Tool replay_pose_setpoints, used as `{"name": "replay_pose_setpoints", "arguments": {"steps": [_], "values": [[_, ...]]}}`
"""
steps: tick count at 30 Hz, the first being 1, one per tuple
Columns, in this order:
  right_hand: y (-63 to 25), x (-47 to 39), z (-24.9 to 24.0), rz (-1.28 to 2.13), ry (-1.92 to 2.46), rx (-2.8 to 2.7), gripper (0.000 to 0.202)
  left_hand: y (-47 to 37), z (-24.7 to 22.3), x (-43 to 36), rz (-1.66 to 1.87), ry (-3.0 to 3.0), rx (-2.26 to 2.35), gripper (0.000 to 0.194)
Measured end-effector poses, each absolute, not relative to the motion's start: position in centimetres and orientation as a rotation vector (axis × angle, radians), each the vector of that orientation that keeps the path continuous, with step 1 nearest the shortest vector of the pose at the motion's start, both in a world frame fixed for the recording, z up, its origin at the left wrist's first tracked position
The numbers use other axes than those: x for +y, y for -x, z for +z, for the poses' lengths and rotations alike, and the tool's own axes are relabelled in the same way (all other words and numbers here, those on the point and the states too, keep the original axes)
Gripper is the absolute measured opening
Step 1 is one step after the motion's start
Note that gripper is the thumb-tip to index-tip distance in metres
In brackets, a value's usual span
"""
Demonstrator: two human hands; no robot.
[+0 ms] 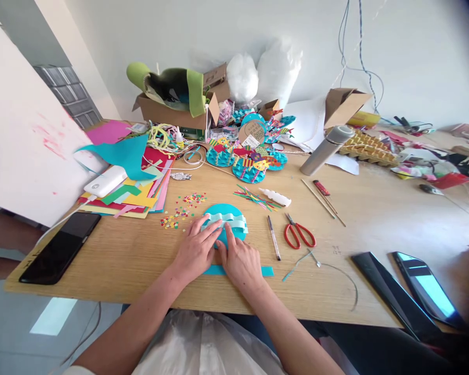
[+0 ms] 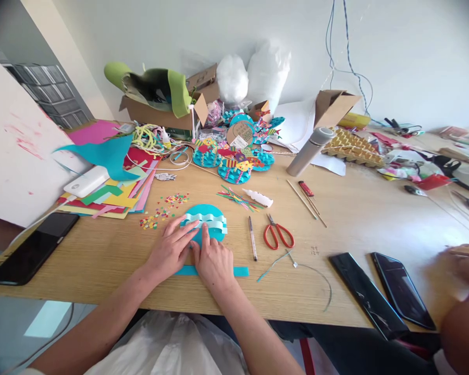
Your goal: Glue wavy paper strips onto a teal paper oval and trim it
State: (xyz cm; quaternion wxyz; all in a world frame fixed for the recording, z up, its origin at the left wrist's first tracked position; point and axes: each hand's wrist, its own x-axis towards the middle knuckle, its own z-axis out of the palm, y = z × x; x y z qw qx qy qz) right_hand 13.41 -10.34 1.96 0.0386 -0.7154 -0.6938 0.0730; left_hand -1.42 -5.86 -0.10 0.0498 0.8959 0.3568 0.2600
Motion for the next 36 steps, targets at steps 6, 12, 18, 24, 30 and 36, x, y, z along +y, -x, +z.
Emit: {"name": "replay_pose_setpoints", "arguments": {"steps": [6,12,18,24,30,36], "values": [[-13.46,-10.29,1.88,0.221,2.185,-2.135,0.056,1.48,0.0,-5.84,0.801,-2.736,1.082,0.042],[-13.53,-10.27,2.02,0.24,2.173,-2.129,0.056,1.47,-0.02,-5.85,0.791,-2.755,1.088,0.047],[-13.61,-10.37,2.03,0.232,2.171,-2.122,0.055,1.47,0.16,-5.92,0.777,-2.763,1.096,0.049],[-13.68,-10.41,1.98,0.227,2.16,-2.099,0.054,1.54,0.1,-5.99,0.766,-2.779,1.104,0.048],[-13.83,-10.41,1.77,0.173,2.167,-2.115,0.048,1.56,-0.01,-6.02,0.779,-2.808,1.094,0.049],[-13.76,-10.38,1.65,0.201,2.179,-2.151,0.05,1.58,-0.06,-6.0,0.785,-2.794,1.082,0.048]]}}
